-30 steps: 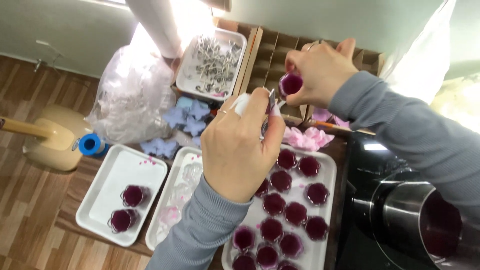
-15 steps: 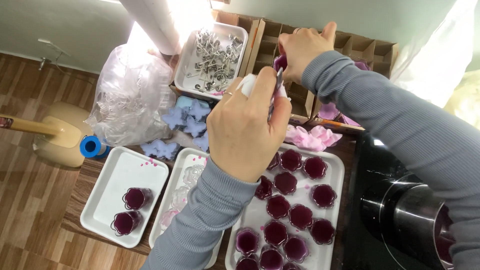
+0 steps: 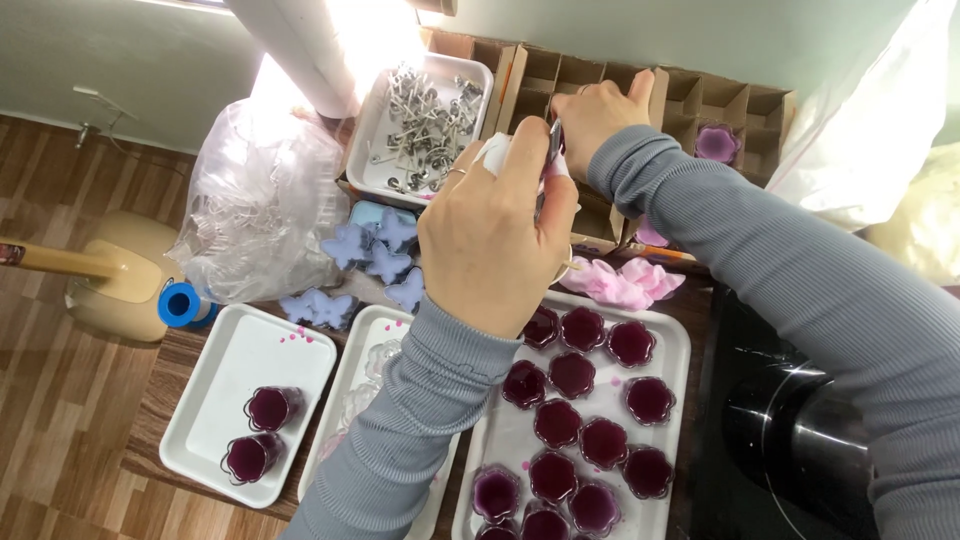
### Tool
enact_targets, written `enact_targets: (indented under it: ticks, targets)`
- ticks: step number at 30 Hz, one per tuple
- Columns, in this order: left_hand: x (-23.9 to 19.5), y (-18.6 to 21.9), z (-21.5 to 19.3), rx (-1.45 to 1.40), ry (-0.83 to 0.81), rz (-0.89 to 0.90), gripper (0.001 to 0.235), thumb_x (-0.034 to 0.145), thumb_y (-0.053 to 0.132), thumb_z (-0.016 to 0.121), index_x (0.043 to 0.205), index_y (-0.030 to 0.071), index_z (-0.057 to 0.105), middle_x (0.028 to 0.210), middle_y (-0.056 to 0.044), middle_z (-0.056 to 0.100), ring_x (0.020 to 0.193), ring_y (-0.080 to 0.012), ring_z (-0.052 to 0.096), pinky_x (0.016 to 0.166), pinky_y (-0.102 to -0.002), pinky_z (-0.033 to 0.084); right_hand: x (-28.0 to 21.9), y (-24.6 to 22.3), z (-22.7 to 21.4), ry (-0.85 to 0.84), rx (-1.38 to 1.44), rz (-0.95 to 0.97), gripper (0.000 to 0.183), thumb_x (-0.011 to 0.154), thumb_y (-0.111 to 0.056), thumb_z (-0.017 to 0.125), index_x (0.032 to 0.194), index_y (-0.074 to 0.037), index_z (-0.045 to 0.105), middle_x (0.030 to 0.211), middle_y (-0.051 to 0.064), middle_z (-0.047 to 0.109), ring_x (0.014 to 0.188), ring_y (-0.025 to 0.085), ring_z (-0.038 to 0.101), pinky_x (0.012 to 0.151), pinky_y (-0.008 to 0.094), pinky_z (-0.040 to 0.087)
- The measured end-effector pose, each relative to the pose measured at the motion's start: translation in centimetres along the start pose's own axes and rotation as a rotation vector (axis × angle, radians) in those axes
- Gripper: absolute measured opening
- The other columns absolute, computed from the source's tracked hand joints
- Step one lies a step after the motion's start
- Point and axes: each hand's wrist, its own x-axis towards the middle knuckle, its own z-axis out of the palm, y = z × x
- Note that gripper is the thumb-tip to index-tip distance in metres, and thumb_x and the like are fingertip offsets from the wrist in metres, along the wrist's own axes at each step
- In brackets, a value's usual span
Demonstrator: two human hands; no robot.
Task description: The person spoons melted purple wax from a pot on a hot plate into flower-shaped molds, then trims the edges of set candles with a small tool, wipes the candles with a pink cloth, and places the finished candles into a cardboard box.
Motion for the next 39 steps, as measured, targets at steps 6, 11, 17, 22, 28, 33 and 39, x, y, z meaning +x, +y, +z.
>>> enact_targets:
  ticks: [6,11,17,22,28,33,39]
  targets:
    - [0.1,-0.3,0.3,-0.022,-0.004,-0.007,0.016,0.096,0.012,0.066,0.108,0.004,0.059,0.085,-0.01,0.062,0.085,-0.0305,0.066,0.069,-0.044,0.053,0.8,0.4,2.0,-0.022,-0.054,0.011,0.026,0.079,-0.016,0.07,0.105,-0.015,0.073,0.091,0.008,0.072,0.099,0.032,0.066,0.098,0.07,0.021]
    - [0.1,-0.6,0.3,-0.008,-0.008,-0.011,0.016,0.096,0.012,0.067,0.108,0.005,0.06,0.086,-0.01,0.063,0.086,-0.0312,0.066,0.07,-0.045,0.053,0.4,0.0,1.6,-0.04,-0.032,0.016,0.023,0.08,-0.015,0.069,0.103,-0.015,0.073,0.089,0.009,0.072,0.102,0.031,0.066,0.099,0.066,0.024]
    - [0.0,-0.8,0.3,0.01,-0.019,-0.019,0.016,0.097,0.013,0.067,0.109,0.005,0.061,0.087,-0.01,0.064,0.088,-0.0316,0.066,0.071,-0.045,0.053,0.2,-0.1,2.1,-0.007,-0.055,-0.001,0.022,0.082,-0.02,0.071,0.102,-0.012,0.073,0.089,0.01,0.072,0.101,0.032,0.066,0.098,0.065,0.025]
    - [-0.1,-0.8,0.0,0.011,-0.01,-0.024,0.018,0.096,0.013,0.066,0.111,0.005,0.061,0.089,-0.011,0.065,0.088,-0.0318,0.066,0.071,-0.045,0.054,0.3,-0.4,1.7,-0.004,-0.089,0.003,0.031,0.078,-0.028,0.076,0.105,-0.013,0.072,0.092,0.01,0.072,0.107,0.031,0.063,0.098,0.064,0.025]
    - [-0.2,-0.9,-0.4,0.004,0.002,-0.035,0.016,0.096,0.013,0.067,0.108,0.005,0.06,0.089,-0.011,0.066,0.089,-0.0317,0.067,0.07,-0.044,0.054,0.0,-0.5,0.5,-0.027,-0.142,0.014,0.058,0.066,-0.048,0.088,0.11,-0.015,0.071,0.099,0.007,0.072,0.113,0.031,0.058,0.101,0.067,0.02]
    - [-0.4,-0.6,-1.2,-0.02,0.002,-0.043,0.015,0.097,0.013,0.067,0.107,0.005,0.06,0.085,-0.01,0.066,0.086,-0.0325,0.066,0.069,-0.045,0.053,-0.6,0.2,-1.5,-0.027,-0.13,0.035,0.064,0.064,-0.057,0.089,0.11,-0.017,0.071,0.102,0.006,0.072,0.111,0.03,0.058,0.095,0.06,0.026]
    - [-0.9,0.8,-2.7,-0.013,0.006,-0.019,0.015,0.096,0.013,0.066,0.106,0.004,0.06,0.085,-0.011,0.065,0.085,-0.0334,0.066,0.068,-0.046,0.052,-3.1,0.9,-5.7,-0.022,-0.035,0.022,0.047,0.072,-0.048,0.087,0.107,-0.02,0.073,0.092,0.0,0.074,0.099,0.024,0.064,0.091,0.055,0.024]
